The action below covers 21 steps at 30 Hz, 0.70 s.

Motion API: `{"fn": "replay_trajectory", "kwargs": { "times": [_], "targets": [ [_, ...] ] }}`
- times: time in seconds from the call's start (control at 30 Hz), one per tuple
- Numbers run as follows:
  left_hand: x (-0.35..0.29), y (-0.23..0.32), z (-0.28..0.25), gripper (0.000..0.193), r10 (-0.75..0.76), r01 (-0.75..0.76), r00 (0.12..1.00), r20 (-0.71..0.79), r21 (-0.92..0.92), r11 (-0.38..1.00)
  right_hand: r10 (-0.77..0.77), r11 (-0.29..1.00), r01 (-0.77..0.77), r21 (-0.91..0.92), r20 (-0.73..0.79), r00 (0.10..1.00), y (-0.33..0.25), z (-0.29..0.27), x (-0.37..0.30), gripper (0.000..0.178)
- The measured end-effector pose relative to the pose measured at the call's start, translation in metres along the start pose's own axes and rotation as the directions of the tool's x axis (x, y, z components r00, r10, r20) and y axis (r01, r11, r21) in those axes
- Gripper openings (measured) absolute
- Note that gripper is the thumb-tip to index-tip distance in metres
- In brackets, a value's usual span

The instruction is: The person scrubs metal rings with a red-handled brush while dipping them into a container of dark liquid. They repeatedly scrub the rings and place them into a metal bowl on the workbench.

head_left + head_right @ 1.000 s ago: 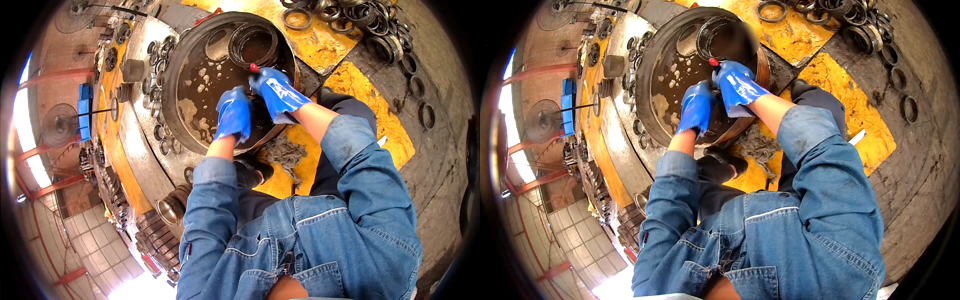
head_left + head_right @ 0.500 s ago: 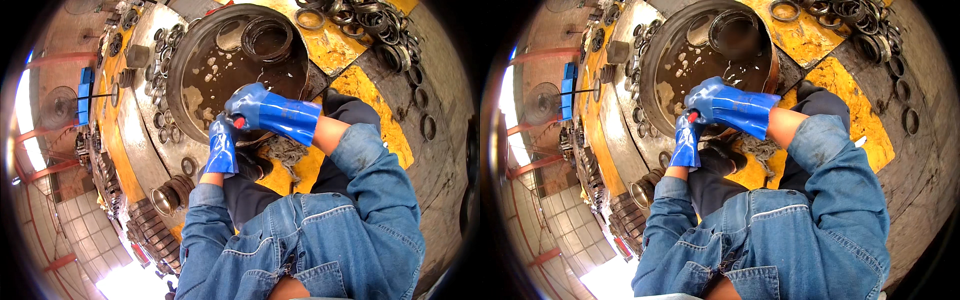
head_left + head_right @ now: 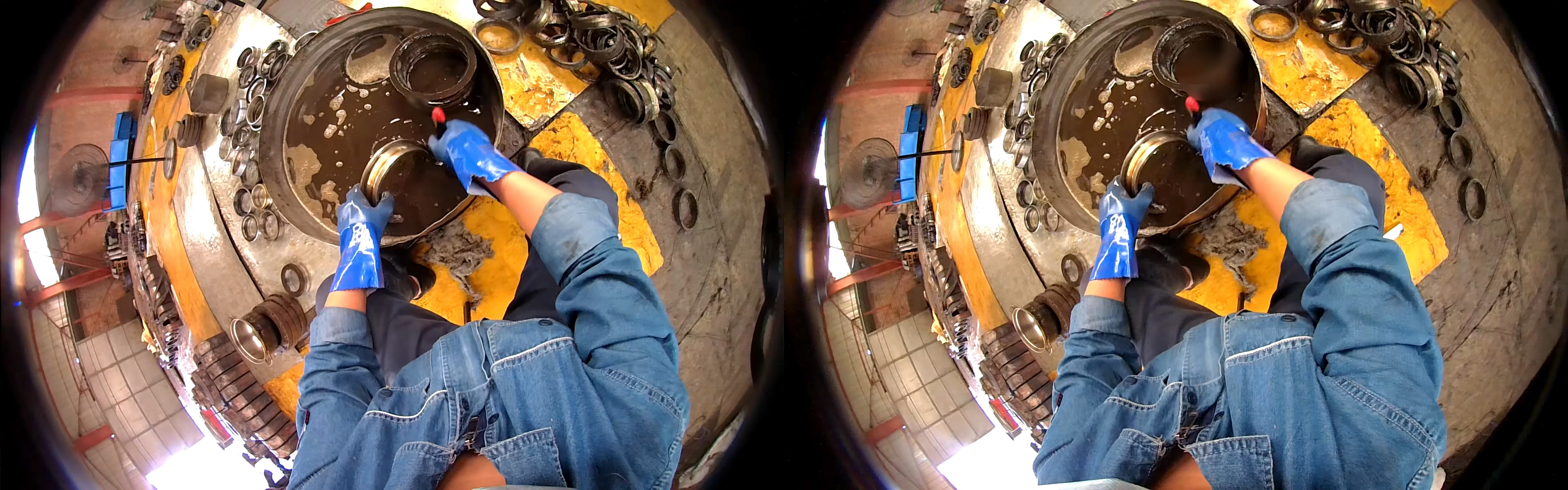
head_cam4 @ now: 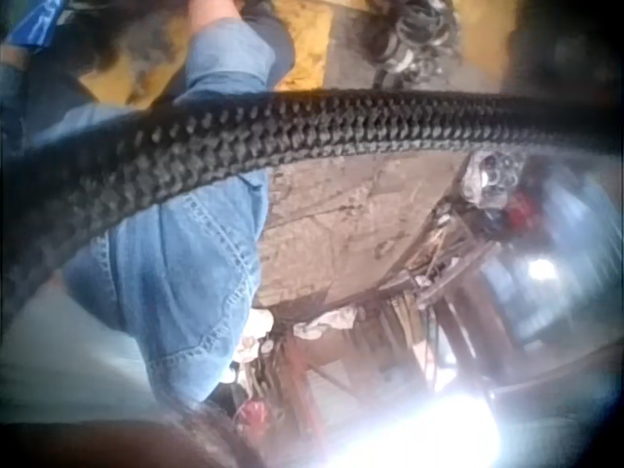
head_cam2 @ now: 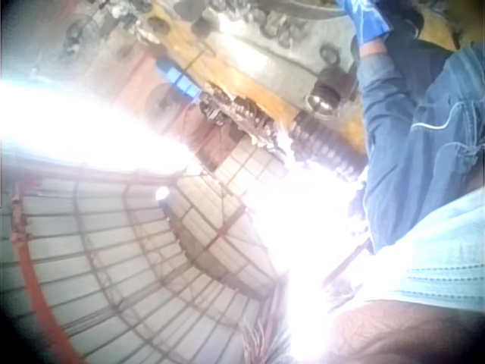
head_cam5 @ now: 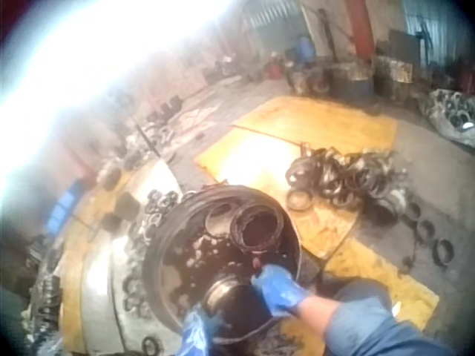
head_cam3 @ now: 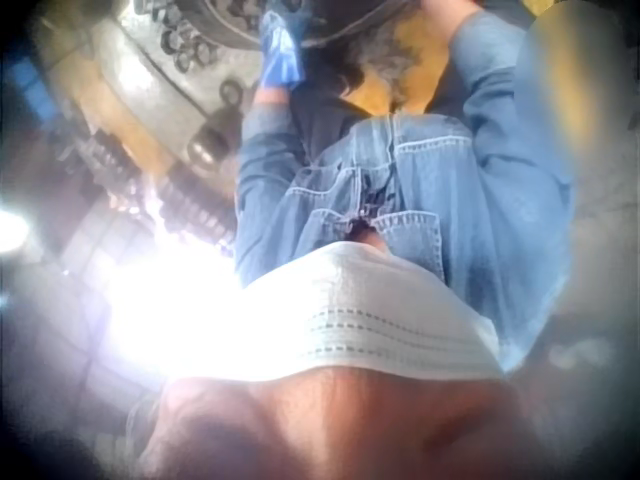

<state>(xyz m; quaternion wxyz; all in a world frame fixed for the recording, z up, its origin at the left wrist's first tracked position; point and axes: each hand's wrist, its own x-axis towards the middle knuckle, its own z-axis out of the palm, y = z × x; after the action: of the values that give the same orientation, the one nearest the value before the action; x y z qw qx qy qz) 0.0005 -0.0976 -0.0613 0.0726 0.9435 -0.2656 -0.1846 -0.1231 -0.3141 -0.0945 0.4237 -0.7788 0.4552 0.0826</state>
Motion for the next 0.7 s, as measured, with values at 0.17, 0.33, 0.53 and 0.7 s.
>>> {"fn": "replay_trajectory", "kwargs": {
  "times": [0.17,0.33,0.53,0.7],
  "targets": [
    [0.014,-0.010,0.003,0.058,0.037,-0.029,0.999,0.039,-0.201,0.979,0.095,0.995,-0.095,-0.012,-0.002,0.995,-0.017,-0.003,-0.003,0.044],
    [0.026,-0.007,-0.003,0.050,0.010,0.054,0.991,0.135,-0.459,0.887,-0.069,0.921,0.131,0.367,-0.178,0.982,-0.038,-0.040,-0.027,0.052],
    [0.073,-0.074,0.052,0.062,0.102,-0.033,0.992,0.073,-0.638,0.769,-0.441,0.792,0.400,0.462,-0.021,0.897,-0.064,-0.006,-0.040,0.044],
    [0.033,-0.036,-0.004,0.056,0.053,0.071,0.988,0.142,-0.745,0.663,-0.209,0.894,0.192,0.406,-0.002,0.978,-0.075,-0.038,-0.045,0.036]
  ]
}}
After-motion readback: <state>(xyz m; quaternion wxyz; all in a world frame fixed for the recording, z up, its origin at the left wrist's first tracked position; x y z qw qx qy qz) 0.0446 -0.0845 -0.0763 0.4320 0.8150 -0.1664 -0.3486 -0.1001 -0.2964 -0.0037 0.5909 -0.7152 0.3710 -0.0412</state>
